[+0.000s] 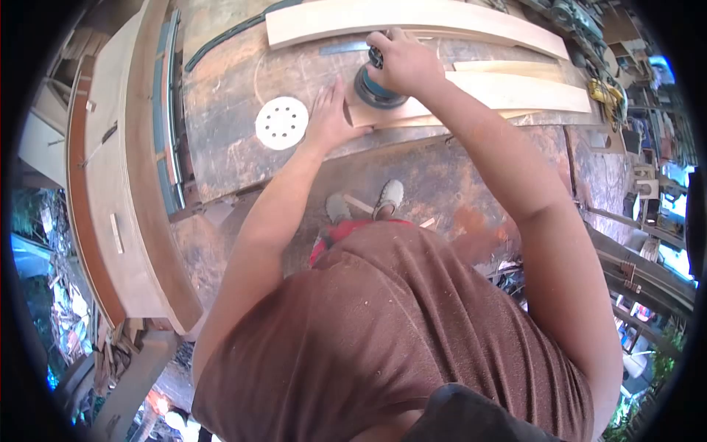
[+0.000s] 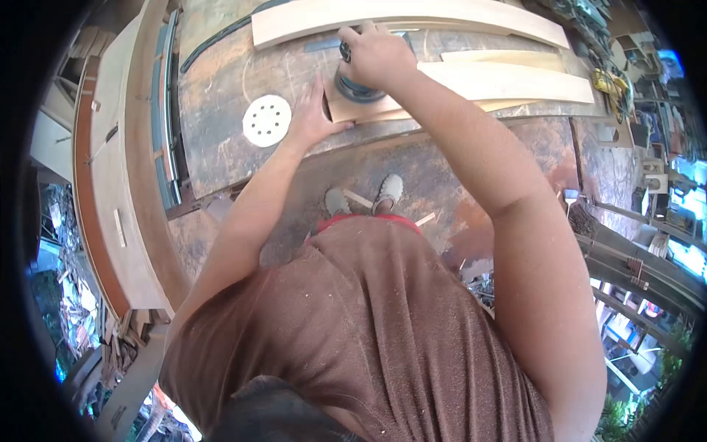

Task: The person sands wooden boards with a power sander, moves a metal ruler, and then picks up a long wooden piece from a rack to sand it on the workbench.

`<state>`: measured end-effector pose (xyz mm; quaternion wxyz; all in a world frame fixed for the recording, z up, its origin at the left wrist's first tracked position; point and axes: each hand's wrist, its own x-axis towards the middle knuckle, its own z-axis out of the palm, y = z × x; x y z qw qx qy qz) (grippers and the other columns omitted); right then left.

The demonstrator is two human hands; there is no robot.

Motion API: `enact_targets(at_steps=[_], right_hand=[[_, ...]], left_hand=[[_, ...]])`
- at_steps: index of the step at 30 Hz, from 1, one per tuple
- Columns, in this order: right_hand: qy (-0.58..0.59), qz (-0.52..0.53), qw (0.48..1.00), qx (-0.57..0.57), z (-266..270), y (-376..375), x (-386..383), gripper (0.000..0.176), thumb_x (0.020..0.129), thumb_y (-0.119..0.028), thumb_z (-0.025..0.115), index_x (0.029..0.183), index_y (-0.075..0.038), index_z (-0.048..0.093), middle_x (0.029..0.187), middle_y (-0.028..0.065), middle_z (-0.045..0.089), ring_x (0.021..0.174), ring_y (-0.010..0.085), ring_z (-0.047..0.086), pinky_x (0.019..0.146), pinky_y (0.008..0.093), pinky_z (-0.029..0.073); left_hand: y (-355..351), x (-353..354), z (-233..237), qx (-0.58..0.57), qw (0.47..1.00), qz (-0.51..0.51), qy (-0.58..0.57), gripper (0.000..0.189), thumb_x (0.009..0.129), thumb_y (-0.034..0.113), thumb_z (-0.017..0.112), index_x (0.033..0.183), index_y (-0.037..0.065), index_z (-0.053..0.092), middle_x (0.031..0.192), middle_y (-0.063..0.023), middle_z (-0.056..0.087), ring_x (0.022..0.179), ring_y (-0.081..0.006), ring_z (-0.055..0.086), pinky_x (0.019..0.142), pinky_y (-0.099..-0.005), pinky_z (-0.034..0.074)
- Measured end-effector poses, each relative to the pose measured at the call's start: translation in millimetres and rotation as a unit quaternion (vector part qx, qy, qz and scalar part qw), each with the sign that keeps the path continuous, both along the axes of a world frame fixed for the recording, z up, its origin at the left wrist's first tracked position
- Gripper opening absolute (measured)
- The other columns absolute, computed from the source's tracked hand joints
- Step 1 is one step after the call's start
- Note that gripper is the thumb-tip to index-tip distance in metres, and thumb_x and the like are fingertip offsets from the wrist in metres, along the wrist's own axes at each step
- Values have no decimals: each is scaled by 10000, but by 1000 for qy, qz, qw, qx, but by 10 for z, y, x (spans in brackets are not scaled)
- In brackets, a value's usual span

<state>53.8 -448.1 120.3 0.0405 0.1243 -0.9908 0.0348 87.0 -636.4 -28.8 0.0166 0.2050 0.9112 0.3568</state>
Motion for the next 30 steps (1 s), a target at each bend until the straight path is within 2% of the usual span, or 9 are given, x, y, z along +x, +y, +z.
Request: enact_targets(at_steps=[3, 4, 5, 7, 13, 21, 25, 27, 30], right_hand=[[19, 13, 1000, 6, 15, -113, -37, 427, 903, -400, 692, 1277, -217, 596, 1192, 130, 636, 1156, 327, 647, 929, 451, 574], [17, 11, 1000, 7, 13, -128, -38, 429, 904, -402, 690, 1278, -216, 594, 1189, 139, 636, 1156, 332, 647, 923, 452, 576], [10, 5, 1000, 8, -13, -139, 19, 430, 905, -403, 688, 1279, -214, 593, 1185, 149, 635, 1156, 336, 647, 917, 454, 578], [8, 2, 1000, 12, -15, -163, -35, 438, 901, -407, 691, 1281, -212, 591, 1194, 158, 632, 1156, 343, 648, 911, 458, 581], [-28, -21, 999, 12, 37, -383, -23, 477, 909, -410, 673, 1340, -222, 589, 1283, 174, 610, 1244, 345, 610, 976, 470, 571], [19, -29, 999, 9, -12, -486, -86, 396, 903, -404, 696, 1248, -228, 611, 1195, 150, 641, 1142, 352, 657, 930, 460, 575], [21, -51, 998, 19, -23, -305, -113, 385, 914, -409, 683, 1248, -233, 609, 1192, 155, 641, 1141, 357, 656, 933, 459, 573], [-13, -88, 996, 29, 1, -131, -128, 450, 922, -419, 655, 1322, -222, 592, 1243, 155, 616, 1186, 349, 638, 978, 473, 559], [14, -108, 994, 30, -68, 240, -205, 419, 914, -433, 673, 1268, -222, 598, 1172, 175, 649, 1123, 382, 662, 955, 480, 552]], left_hand=[[-35, 50, 78, -30, 999, 13, -8, 1358, 609, 443, 954, 1604, -34, 161, 1550, -295, 403, 1449, -464, 364, 1236, -514, 271], [-80, 41, 67, -18, 1000, 4, -11, 1304, 631, 494, 933, 1593, -36, 228, 1591, -256, 371, 1496, -442, 303, 1262, -514, 205], [-101, 111, 37, -16, 1000, 4, -16, 1304, 631, 494, 933, 1593, -36, 228, 1591, -256, 371, 1496, -442, 303, 1262, -514, 205], [-123, 123, 42, -158, 987, 7, 29, 1150, 731, 574, 841, 1564, -27, 326, 1617, -220, 351, 1534, -387, 262, 1270, -526, 172], [-91, 188, -11, -217, 975, -33, 48, 875, 939, 592, 606, 1556, 14, 378, 1637, -193, 337, 1562, -319, 219, 1266, -563, 138], [-106, 180, -19, -228, 972, -48, 40, 842, 967, 551, 584, 1561, -3, 365, 1648, -186, 325, 1568, -306, 211, 1268, -562, 130], [-124, 172, -102, -177, 982, -43, 51, 795, 986, 502, 580, 1550, -22, 381, 1643, -200, 331, 1565, -306, 225, 1275, -539, 129], [-146, 172, -181, -177, 981, -53, 65, 767, 991, 484, 580, 1534, -28, 405, 1633, -202, 350, 1558, -305, 245, 1274, -532, 140], [-224, 198, -202, -167, 980, -72, 86, 702, 999, 447, 577, 1498, -32, 458, 1610, -203, 392, 1541, -306, 288, 1267, -523, 169]])
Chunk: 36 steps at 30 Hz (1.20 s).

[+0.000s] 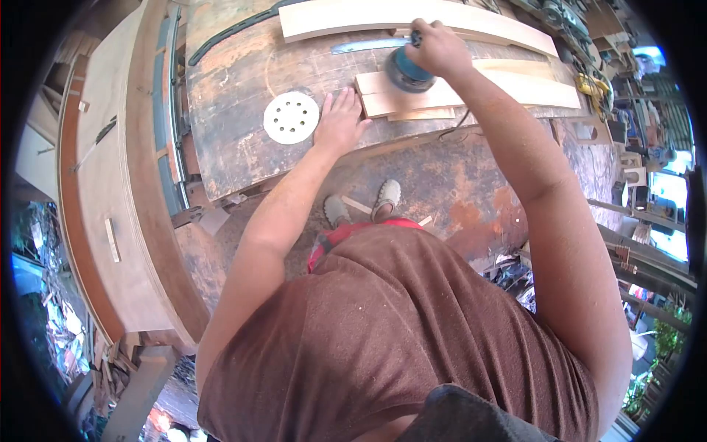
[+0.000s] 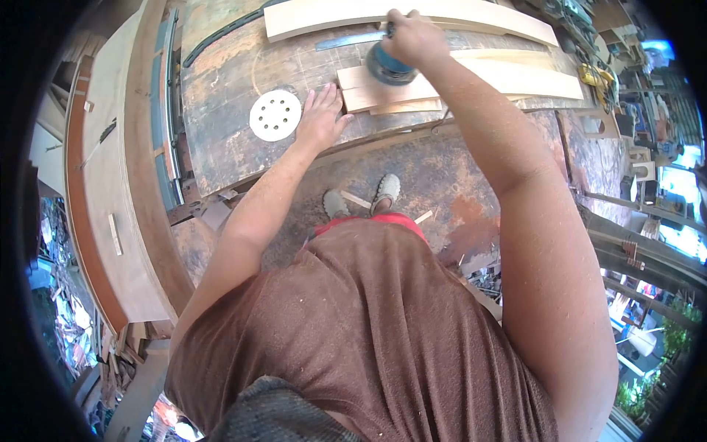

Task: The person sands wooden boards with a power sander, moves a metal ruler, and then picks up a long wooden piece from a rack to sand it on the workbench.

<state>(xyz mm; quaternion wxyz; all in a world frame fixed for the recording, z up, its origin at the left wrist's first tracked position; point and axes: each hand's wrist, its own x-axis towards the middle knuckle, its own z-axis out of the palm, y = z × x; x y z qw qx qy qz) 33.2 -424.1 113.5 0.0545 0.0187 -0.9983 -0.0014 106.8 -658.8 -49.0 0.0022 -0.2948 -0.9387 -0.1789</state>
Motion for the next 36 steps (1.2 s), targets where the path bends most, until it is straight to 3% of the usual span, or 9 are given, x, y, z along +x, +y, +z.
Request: enact_targets(at_steps=[2, 5, 15, 17, 20, 25, 28, 30, 36], right_hand=[[1, -7, 1000, 8, 41, 168, -59, 428, 914, -439, 670, 1273, -219, 595, 1164, 179, 652, 1121, 386, 662, 959, 483, 548], [-33, -64, 997, 31, 84, 202, -37, 470, 945, -432, 628, 1371, -245, 553, 1274, 166, 610, 1218, 348, 625, 1001, 466, 549], [-25, 36, 999, 8, 99, -652, 156, 491, 907, -413, 672, 1352, -225, 585, 1266, 173, 616, 1232, 343, 612, 1007, 463, 554], [23, 68, 997, -16, 36, -762, 169, 406, 900, -405, 683, 1253, -219, 608, 1202, 160, 641, 1165, 348, 653, 947, 468, 573], [22, 74, 997, -5, 12, -838, 156, 413, 897, -393, 696, 1259, -214, 606, 1185, 157, 640, 1160, 339, 653, 932, 462, 580], [-9, 74, 997, -8, 87, -774, 210, 440, 905, -402, 689, 1291, -215, 591, 1217, 162, 627, 1188, 342, 637, 942, 461, 576], [-28, 48, 998, -4, 116, -733, 220, 464, 911, -411, 680, 1323, -223, 578, 1248, 168, 616, 1199, 352, 631, 958, 461, 570], [-35, 45, 998, -3, 103, -641, 233, 494, 931, -389, 644, 1382, -211, 551, 1310, 207, 600, 1180, 358, 659, 932, 459, 590], [-44, -11, 999, 23, 75, -256, 193, 488, 953, -417, 621, 1405, -251, 541, 1340, 173, 591, 1197, 351, 654, 960, 472, 577]], left_hand=[[-32, -13, -14, 32, 999, -20, 28, 600, 1009, 392, 573, 1438, -27, 535, 1562, -199, 465, 1512, -310, 350, 1251, -520, 213], [-31, -38, -35, 39, 999, -24, 18, 576, 1011, 371, 573, 1428, -25, 546, 1547, -199, 484, 1503, -310, 366, 1247, -520, 221], [9, -60, 17, 61, 998, -4, 30, 576, 963, 309, 648, 1425, -19, 548, 1529, -193, 505, 1485, -313, 390, 1237, -527, 249], [10, -35, -4, 89, 995, -1, 36, 555, 952, 292, 656, 1412, -5, 564, 1502, -181, 533, 1466, -319, 412, 1232, -529, 264], [-30, -35, -2, 81, 996, -7, 29, 545, 953, 286, 657, 1408, 2, 565, 1491, -170, 544, 1459, -317, 419, 1228, -531, 273], [1, -41, -3, 44, 999, -10, 8, 556, 958, 290, 651, 1425, 5, 549, 1512, -167, 526, 1467, -312, 408, 1227, -529, 278], [4, -49, -54, 75, 996, -6, 56, 558, 953, 311, 644, 1392, -22, 562, 1483, -188, 547, 1448, -315, 437, 1214, -526, 292], [10, -35, -28, 57, 997, -2, 45, 567, 977, 324, 610, 1414, -32, 548, 1500, -182, 537, 1463, -303, 422, 1223, -513, 281], [-17, -42, -42, 32, 999, -21, 27, 604, 1006, 373, 573, 1446, -38, 525, 1553, -193, 478, 1503, -292, 367, 1248, -494, 243]])
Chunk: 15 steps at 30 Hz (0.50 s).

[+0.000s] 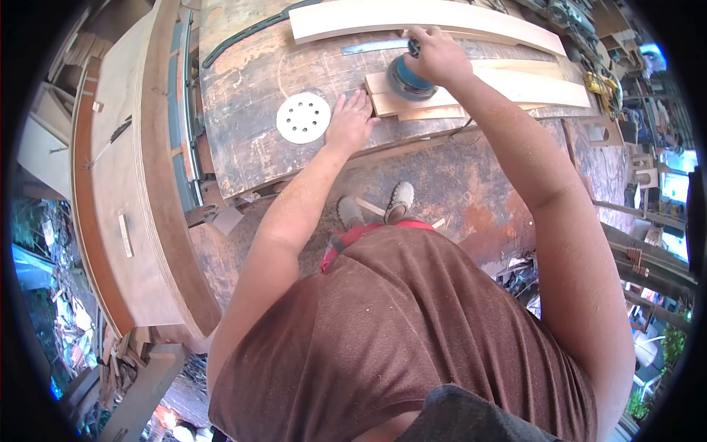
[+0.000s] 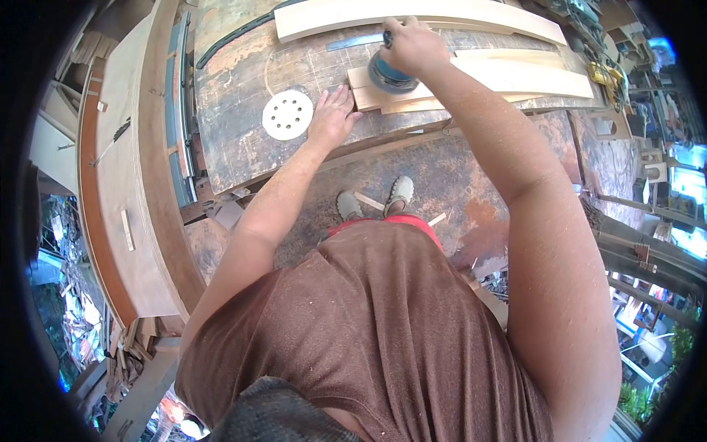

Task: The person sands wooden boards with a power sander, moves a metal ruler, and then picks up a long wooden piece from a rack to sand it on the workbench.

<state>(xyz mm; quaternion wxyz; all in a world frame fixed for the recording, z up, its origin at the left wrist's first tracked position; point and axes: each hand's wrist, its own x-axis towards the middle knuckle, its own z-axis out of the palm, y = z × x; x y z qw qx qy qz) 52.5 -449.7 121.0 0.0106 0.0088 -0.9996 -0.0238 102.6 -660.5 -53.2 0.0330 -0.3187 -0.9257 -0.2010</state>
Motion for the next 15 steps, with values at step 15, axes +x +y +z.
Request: enact_targets(at_steps=[15], right_hand=[[34, 61, 997, -40, -8, -466, 165, 452, 918, -394, 670, 1332, -235, 580, 1233, 153, 630, 1163, 340, 650, 945, 456, 569]], left_hand=[[6, 28, 37, 31, 999, -2, 32, 647, 928, 402, 673, 1399, -27, 562, 1501, -214, 518, 1486, -354, 365, 1240, -536, 245]])
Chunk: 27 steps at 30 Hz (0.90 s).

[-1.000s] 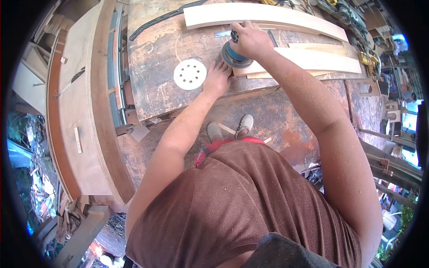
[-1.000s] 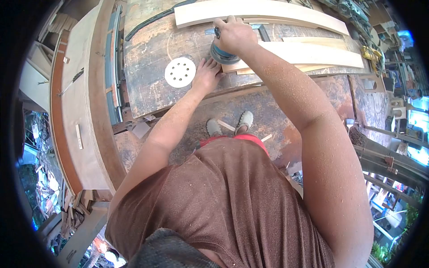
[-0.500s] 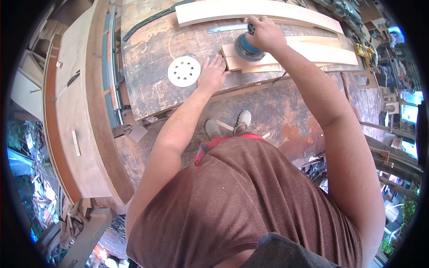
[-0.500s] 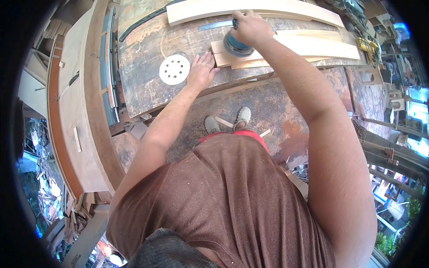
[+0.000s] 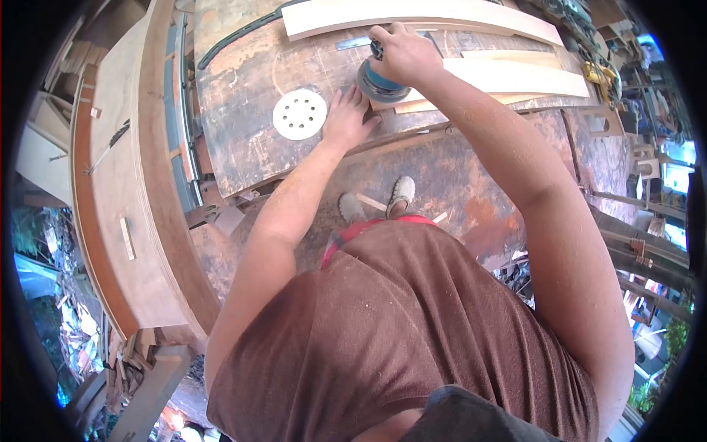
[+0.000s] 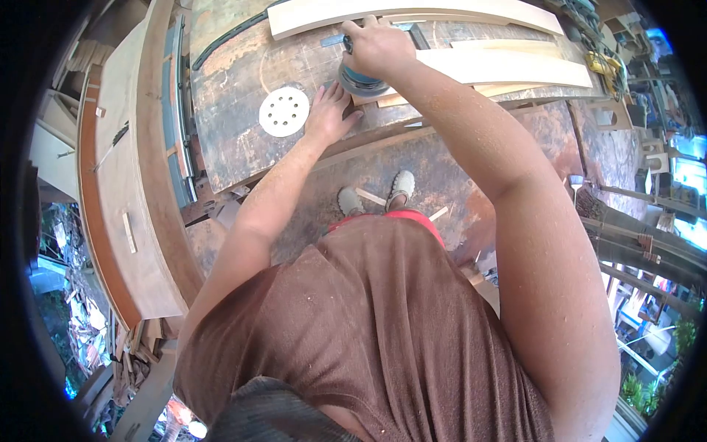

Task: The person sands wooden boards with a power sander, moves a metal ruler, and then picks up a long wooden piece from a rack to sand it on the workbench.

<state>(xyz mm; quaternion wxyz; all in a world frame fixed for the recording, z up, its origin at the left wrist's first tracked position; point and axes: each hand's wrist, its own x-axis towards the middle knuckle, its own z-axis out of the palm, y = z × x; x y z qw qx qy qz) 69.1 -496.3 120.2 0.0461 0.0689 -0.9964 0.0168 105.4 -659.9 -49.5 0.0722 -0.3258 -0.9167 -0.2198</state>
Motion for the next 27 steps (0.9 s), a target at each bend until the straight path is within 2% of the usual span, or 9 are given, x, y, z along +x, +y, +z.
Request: enact_targets(at_steps=[3, 6, 10, 14, 16, 19, 23, 27], right_hand=[[20, 31, 999, 3, -29, -84, -29, 459, 918, -402, 669, 1335, -233, 577, 1226, 167, 623, 1152, 343, 656, 926, 451, 581], [15, 26, 1000, -2, -7, -134, -26, 462, 923, -404, 666, 1342, -237, 569, 1241, 164, 616, 1160, 349, 652, 930, 456, 580], [-16, 8, 1000, 3, 61, -82, -40, 489, 922, -415, 671, 1363, -237, 554, 1252, 162, 610, 1162, 356, 647, 932, 454, 579], [-29, -1, 999, 21, 27, -55, -50, 536, 916, -379, 675, 1413, -225, 548, 1281, 170, 616, 1201, 339, 644, 938, 453, 588], [-3, 10, 1000, 6, 9, -52, -31, 476, 918, -418, 679, 1336, -214, 575, 1217, 161, 626, 1188, 335, 634, 921, 453, 583], [14, 20, 1000, 8, -25, -69, -36, 464, 915, -414, 682, 1322, -211, 587, 1207, 159, 629, 1199, 323, 627, 921, 447, 583], [31, 30, 999, 3, -53, -53, -56, 466, 912, -412, 685, 1317, -204, 588, 1202, 155, 630, 1188, 321, 631, 917, 450, 585], [14, 9, 1000, 12, -48, 0, -65, 459, 905, -413, 686, 1314, -227, 591, 1258, 147, 624, 1203, 334, 628, 949, 452, 576]], left_hand=[[-30, -7, 82, -29, 998, -14, -52, 589, 925, 387, 675, 1363, 0, 595, 1469, -184, 553, 1468, -353, 384, 1239, -531, 251], [-27, -7, -9, -18, 999, -7, -34, 570, 915, 378, 684, 1344, 11, 612, 1444, -163, 575, 1447, -352, 406, 1235, -528, 259], [-27, 0, -20, 18, 1000, -4, -9, 630, 908, 383, 685, 1377, -25, 579, 1461, -190, 553, 1446, -349, 418, 1235, -519, 262], [-14, -7, 1, 10, 999, -1, -30, 654, 911, 385, 688, 1408, -15, 548, 1480, -186, 532, 1470, -347, 379, 1244, -530, 243], [-13, -6, 4, 7, 1000, -2, -21, 654, 908, 381, 692, 1408, -15, 548, 1481, -187, 528, 1472, -349, 377, 1240, -533, 248], [-18, -5, 7, 1, 1000, -6, -20, 655, 910, 383, 689, 1412, -12, 547, 1484, -187, 525, 1474, -350, 374, 1241, -534, 246], [-19, 2, 40, -15, 999, -9, -39, 653, 912, 381, 685, 1417, -7, 543, 1503, -195, 511, 1481, -351, 364, 1242, -535, 246], [-26, 5, -1, -28, 999, -7, -23, 706, 913, 392, 680, 1436, -50, 509, 1531, -240, 473, 1490, -360, 361, 1240, -530, 246]])
